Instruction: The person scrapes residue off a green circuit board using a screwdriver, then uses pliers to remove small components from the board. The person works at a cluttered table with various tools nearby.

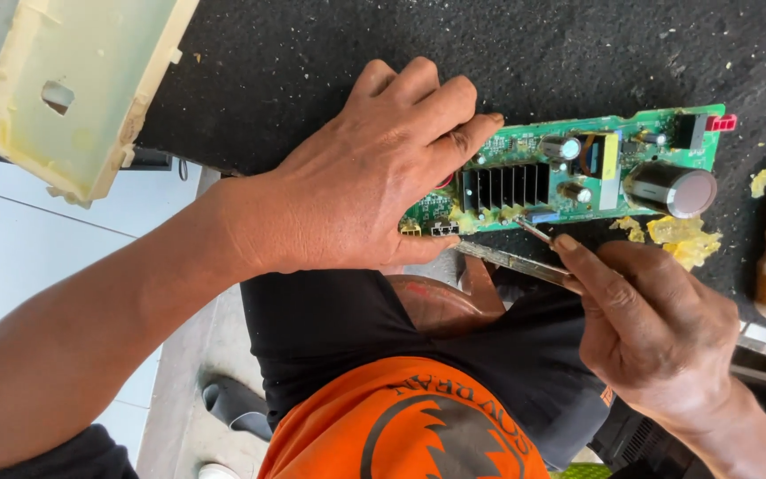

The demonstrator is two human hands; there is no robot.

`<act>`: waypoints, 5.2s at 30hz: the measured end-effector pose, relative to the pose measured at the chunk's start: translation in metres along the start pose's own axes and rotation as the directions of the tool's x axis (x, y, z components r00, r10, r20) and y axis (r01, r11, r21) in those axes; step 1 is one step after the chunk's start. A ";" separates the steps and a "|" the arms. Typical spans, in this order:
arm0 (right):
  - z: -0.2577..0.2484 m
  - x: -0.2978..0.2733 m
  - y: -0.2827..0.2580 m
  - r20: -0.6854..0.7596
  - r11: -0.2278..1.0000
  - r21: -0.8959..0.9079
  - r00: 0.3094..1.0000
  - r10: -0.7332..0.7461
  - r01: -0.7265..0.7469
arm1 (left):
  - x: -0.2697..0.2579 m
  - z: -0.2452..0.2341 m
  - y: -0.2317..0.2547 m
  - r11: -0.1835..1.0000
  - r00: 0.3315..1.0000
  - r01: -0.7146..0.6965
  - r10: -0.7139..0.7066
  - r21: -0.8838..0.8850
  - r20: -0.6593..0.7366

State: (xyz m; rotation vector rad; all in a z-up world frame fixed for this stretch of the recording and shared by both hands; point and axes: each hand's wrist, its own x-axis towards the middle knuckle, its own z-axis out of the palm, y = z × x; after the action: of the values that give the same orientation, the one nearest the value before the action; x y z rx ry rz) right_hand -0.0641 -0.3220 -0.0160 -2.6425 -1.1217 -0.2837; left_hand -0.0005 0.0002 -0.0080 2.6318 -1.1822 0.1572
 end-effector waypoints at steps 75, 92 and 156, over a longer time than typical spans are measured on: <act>-0.049 0.080 -0.003 0.172 0.979 0.165 0.974 -0.148 0.119 | -0.001 0.009 -0.002 0.995 1.000 -0.008 0.007 0.100 0.011; 0.014 0.017 0.021 -0.110 0.981 -0.034 0.975 -0.191 0.188 | 0.001 0.007 0.000 0.988 1.000 0.001 0.000 0.154 -0.010; 0.001 -0.011 -0.098 -0.086 0.882 0.093 0.879 0.469 -0.462 | 0.000 0.010 0.046 0.964 0.962 0.267 -0.267 -0.019 -0.061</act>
State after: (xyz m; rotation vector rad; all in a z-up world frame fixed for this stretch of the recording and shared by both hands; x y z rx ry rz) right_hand -0.1424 -0.2634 -0.0043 -2.6922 -0.4249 -0.2756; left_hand -0.0344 -0.0321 -0.0095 2.7222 -0.7944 0.1804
